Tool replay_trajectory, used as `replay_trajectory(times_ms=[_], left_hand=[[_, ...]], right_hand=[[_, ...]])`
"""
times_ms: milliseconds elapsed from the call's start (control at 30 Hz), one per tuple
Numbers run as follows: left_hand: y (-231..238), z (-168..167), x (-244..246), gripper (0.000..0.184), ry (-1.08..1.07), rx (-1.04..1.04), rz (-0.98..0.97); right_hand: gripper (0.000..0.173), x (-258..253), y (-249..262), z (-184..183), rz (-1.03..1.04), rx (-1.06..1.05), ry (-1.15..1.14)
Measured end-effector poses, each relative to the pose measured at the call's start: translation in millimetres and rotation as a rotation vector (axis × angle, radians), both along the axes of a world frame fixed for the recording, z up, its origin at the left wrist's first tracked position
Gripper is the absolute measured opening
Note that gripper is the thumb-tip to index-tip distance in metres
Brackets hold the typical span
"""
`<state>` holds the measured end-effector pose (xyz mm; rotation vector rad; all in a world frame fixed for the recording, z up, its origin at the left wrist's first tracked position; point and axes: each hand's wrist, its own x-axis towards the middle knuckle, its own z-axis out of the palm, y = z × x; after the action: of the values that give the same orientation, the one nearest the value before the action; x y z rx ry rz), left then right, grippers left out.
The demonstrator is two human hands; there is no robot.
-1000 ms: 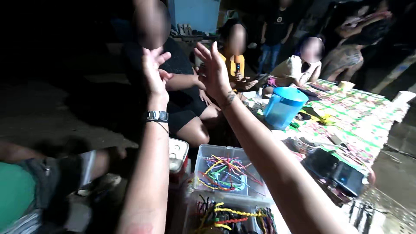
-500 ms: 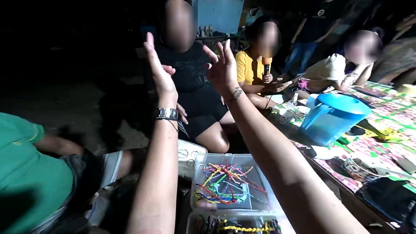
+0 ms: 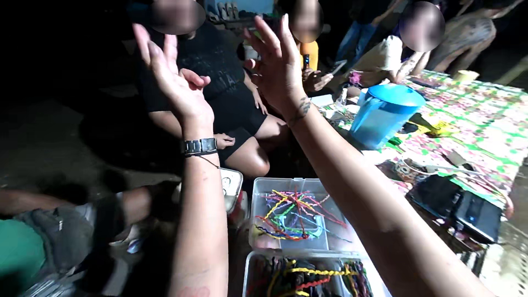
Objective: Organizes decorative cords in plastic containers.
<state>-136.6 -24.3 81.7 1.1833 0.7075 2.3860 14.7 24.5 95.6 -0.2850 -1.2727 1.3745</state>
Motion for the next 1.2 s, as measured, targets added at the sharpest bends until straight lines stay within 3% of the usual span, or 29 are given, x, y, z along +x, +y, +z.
replay_trajectory(times_ms=[100,167,233,300,333,400,433,567,900,1200], left_hand=[[4.9,-9.4,34.9,0.045,-0.052,-0.107,-0.064],[6.5,-50.2,75.1,0.046,0.135,-0.249,-0.084],[11.4,-124.6,128.7,0.043,0.451,-0.352,-0.120],[24.5,-206.6,176.9,0.037,0.885,-0.553,-0.115],[20.1,-234.8,192.4,0.041,1.172,-0.758,-0.228],[17.3,-262.2,212.0,0.062,1.641,-1.050,-0.538],[19.3,-268.3,220.3,0.070,1.749,-1.113,-0.619],[25.8,-264.5,240.7,0.061,1.747,-1.090,-0.629],[40.5,-285.7,233.9,0.056,1.738,-1.067,-0.683],[26.5,-263.3,155.3,0.054,1.684,-1.159,-0.459]], right_hand=[[0.051,30.5,-9.6,-17.4,-0.113,0.061,-0.189],[0.042,64.8,-21.9,-52.6,-0.235,0.174,-0.509],[0.033,109.6,-36.3,-111.7,-0.414,0.268,-1.013],[0.046,147.7,-53.8,-171.6,-0.438,0.094,-1.590],[0.053,162.5,-64.5,-197.6,-0.384,-0.046,-1.791],[0.062,183.9,-77.4,-240.2,-0.203,-0.270,-2.015],[0.065,190.4,-76.8,-253.3,-0.127,-0.335,-2.075],[0.052,201.3,-68.6,-255.2,-0.143,-0.393,-2.055],[0.046,202.2,-53.0,-277.5,-0.084,-0.394,-2.024],[0.046,131.6,-40.2,-271.1,-0.018,-0.162,-1.982]])
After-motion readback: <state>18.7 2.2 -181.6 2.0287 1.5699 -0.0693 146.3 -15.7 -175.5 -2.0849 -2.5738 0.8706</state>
